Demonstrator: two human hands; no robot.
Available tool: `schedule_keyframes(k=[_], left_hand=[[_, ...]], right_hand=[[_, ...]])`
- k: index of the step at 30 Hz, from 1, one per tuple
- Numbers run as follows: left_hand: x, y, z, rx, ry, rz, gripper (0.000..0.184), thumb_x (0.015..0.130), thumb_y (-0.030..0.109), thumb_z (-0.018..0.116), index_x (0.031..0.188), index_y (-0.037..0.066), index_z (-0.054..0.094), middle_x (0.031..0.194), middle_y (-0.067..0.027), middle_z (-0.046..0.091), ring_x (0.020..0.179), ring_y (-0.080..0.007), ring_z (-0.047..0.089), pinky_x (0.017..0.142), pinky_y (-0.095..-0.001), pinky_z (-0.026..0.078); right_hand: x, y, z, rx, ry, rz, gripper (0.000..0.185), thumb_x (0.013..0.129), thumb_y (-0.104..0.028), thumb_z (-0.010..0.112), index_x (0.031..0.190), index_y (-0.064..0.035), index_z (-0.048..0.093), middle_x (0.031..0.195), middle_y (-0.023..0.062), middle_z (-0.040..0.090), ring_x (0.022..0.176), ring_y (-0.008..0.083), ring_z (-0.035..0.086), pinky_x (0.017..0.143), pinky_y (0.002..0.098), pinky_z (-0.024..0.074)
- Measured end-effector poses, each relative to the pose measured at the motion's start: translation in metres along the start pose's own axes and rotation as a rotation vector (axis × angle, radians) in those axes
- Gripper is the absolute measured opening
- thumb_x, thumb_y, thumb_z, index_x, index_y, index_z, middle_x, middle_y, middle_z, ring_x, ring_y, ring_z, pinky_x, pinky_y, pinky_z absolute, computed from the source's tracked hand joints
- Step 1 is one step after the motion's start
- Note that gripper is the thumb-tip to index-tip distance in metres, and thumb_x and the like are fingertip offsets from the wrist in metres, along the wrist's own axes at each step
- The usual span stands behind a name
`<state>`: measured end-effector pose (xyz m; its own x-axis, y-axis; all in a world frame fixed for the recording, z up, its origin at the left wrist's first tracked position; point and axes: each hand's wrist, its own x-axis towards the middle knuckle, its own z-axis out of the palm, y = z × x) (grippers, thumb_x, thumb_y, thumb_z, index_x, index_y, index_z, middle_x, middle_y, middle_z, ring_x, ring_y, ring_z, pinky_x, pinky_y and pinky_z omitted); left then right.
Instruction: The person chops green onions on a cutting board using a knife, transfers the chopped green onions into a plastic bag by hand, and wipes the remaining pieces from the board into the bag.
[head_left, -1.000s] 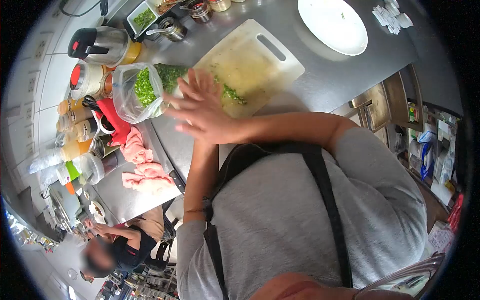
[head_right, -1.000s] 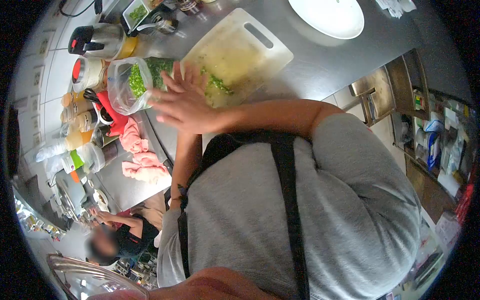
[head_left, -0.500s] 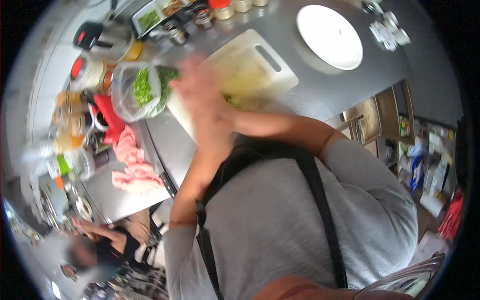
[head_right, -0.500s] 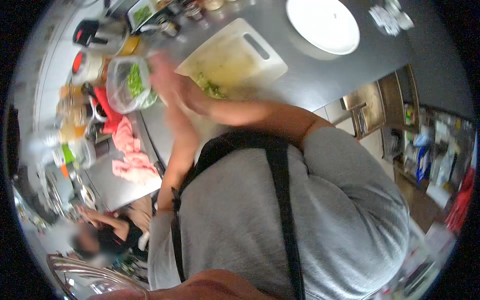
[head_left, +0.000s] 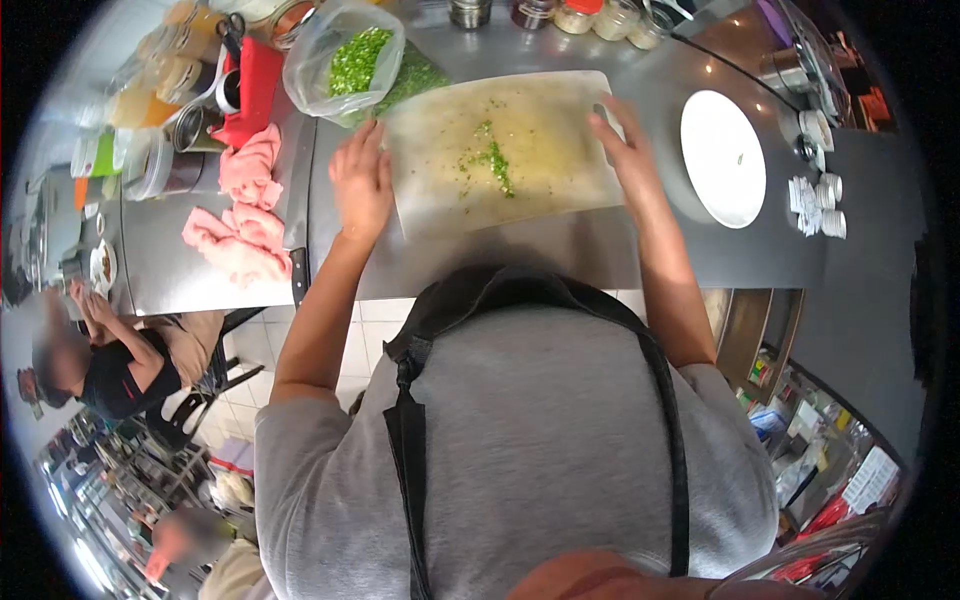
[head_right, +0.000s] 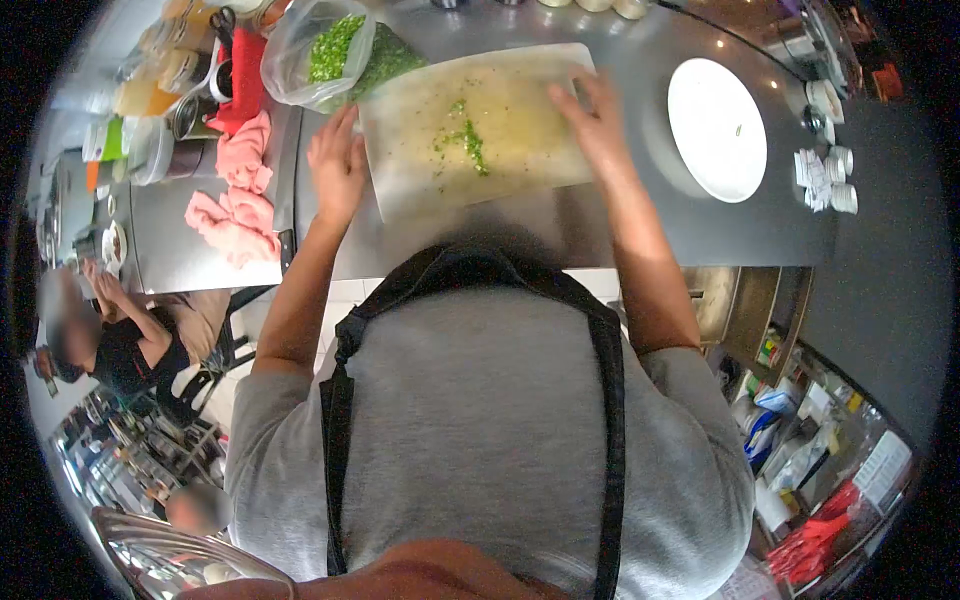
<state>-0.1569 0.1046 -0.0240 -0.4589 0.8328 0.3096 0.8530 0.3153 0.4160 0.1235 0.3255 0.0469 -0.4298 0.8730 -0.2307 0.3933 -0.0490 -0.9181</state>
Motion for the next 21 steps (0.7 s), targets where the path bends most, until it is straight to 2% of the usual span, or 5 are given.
schedule_keyframes(k=[2, 5, 13, 16, 21], left_hand=[[-0.026, -0.013, 0.010, -0.099, 0.007, -0.154, 0.044, 0.091, 0.016, 0.061, 0.134, 0.010, 0.058, 0.135, -0.0127, 0.058, 0.125, -0.0348, 0.050, 0.107, -0.0499, 0.036], [-0.050, 0.014, 0.024, -0.159, 0.001, -0.251, 0.044, 0.090, 0.016, 0.062, 0.133, 0.009, 0.060, 0.127, -0.0185, 0.061, 0.116, -0.0375, 0.053, 0.104, -0.0469, 0.039], [-0.047, 0.031, 0.027, -0.150, 0.033, -0.310, 0.041, 0.093, 0.021, 0.063, 0.133, 0.012, 0.062, 0.133, -0.0232, 0.055, 0.121, -0.0393, 0.047, 0.107, -0.0447, 0.036], [-0.048, 0.028, 0.022, -0.297, -0.031, -0.288, 0.040, 0.093, 0.022, 0.064, 0.132, 0.011, 0.063, 0.133, -0.0231, 0.055, 0.122, -0.0385, 0.048, 0.108, -0.0431, 0.035], [-0.013, 0.019, -0.007, -0.322, 0.176, -0.037, 0.058, 0.084, 0.027, 0.076, 0.136, 0.010, 0.057, 0.137, -0.0208, 0.052, 0.124, -0.0387, 0.046, 0.104, -0.0450, 0.037]], right_hand=[[0.039, 0.092, -0.032, -0.893, 0.158, -0.263, 0.075, 0.092, -0.045, 0.065, 0.145, 0.0028, 0.043, 0.149, 0.0305, 0.039, 0.138, 0.0458, 0.038, 0.111, 0.0492, 0.0350], [0.025, 0.110, -0.030, -0.871, 0.033, -0.112, 0.078, 0.089, -0.046, 0.067, 0.146, 0.0016, 0.042, 0.145, 0.0335, 0.042, 0.133, 0.0519, 0.039, 0.110, 0.0467, 0.0370], [-0.038, 0.091, -0.053, 0.142, -0.095, 0.382, 0.061, 0.093, -0.037, 0.071, 0.131, 0.0077, 0.053, 0.106, 0.0134, 0.066, 0.095, 0.0227, 0.063, 0.088, 0.0341, 0.0493], [-0.080, 0.120, -0.047, 0.414, -0.090, 0.134, 0.025, 0.100, -0.021, 0.062, 0.118, -0.0057, 0.056, 0.090, 0.0013, 0.062, 0.077, 0.0108, 0.054, 0.070, 0.0252, 0.0449], [-0.133, 0.137, -0.064, 0.584, 0.143, 0.074, 0.029, 0.099, -0.017, 0.060, 0.126, -0.0080, 0.057, 0.089, -0.0001, 0.062, 0.074, 0.0087, 0.051, 0.069, 0.0233, 0.0447]])
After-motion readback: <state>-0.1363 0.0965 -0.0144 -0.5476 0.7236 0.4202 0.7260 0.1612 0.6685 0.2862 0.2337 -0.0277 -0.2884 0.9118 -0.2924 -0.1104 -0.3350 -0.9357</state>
